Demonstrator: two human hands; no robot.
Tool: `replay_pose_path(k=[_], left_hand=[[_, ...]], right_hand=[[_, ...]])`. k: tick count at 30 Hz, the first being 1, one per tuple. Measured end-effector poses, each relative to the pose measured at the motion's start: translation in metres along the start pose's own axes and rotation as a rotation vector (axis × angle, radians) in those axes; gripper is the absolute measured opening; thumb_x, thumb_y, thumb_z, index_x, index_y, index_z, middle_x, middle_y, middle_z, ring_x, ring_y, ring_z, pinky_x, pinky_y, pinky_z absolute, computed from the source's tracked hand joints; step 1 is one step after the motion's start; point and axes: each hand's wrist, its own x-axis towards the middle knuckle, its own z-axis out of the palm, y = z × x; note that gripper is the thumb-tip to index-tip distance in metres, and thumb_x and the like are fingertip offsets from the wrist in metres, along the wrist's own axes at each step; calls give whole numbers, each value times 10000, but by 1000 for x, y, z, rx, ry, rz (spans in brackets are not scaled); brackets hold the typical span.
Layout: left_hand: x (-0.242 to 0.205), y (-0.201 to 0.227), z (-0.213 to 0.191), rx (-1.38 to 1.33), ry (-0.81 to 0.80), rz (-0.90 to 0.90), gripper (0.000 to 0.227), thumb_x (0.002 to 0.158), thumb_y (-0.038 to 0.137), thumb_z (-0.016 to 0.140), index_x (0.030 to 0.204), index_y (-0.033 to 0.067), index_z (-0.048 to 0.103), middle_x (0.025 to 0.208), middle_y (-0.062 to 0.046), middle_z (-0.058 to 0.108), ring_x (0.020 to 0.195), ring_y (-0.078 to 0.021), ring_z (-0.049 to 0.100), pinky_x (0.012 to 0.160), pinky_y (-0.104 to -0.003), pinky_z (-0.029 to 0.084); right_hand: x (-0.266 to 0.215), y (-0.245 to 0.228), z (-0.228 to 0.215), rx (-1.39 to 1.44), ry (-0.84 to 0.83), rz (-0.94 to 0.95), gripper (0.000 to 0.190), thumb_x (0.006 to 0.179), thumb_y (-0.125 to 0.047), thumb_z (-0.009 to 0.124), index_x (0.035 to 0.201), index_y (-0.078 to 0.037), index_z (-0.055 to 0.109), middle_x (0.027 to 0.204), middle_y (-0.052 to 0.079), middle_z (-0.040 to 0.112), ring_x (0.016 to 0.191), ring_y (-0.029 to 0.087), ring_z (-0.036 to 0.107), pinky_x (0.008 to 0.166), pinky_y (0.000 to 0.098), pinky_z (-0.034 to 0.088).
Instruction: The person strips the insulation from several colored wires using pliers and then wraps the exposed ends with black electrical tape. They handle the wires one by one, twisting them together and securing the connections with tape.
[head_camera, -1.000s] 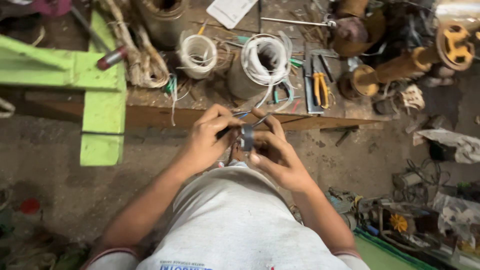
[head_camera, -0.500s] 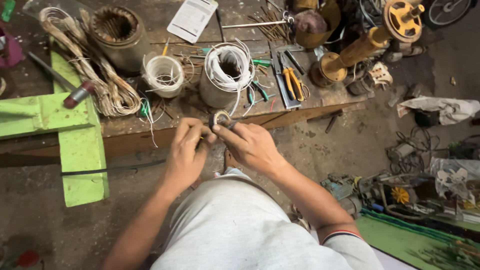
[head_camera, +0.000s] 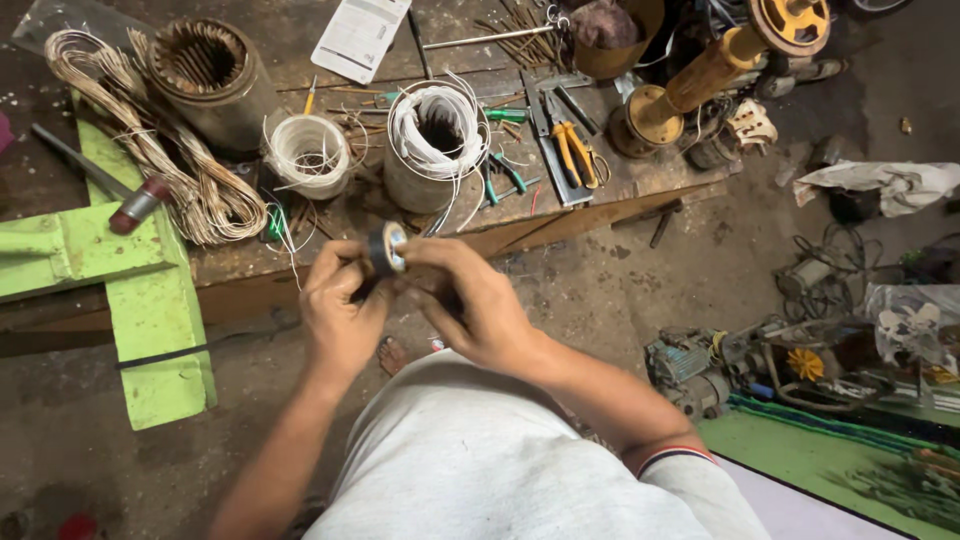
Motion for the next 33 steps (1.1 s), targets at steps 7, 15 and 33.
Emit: replay_pose_path(k=[7, 15, 33], left_hand=[[-2, 5, 15, 17, 77, 16, 289, 1003, 280, 719, 945, -4, 724, 930, -112, 630, 827, -246, 611, 704, -375, 474], [-1, 2, 6, 42, -99, 36, 227, 1060, 194, 629, 1106, -25, 664, 1114, -159, 575, 976, -321, 624, 834, -412, 503], [4, -3, 4, 13, 10, -88, 104, 909, 55, 715, 975, -18, 681, 1038, -115, 677, 880, -245, 698, 754, -351, 545]], right_hand=[[-24, 28, 13, 639, 35, 327, 298, 991, 28, 666, 1146, -59, 427, 1271, 69, 539, 1082, 77, 506, 894, 249, 470], [-4, 35, 12, 213, -66, 178, 193, 956, 5, 608, 1043, -57, 447, 1282, 98, 617, 747, 179, 647, 628, 330, 544], [-8, 14, 7, 360, 0, 179, 277, 1070, -37, 591, 1297, -26, 433, 1140, 95, 583, 788, 103, 591, 707, 275, 545]])
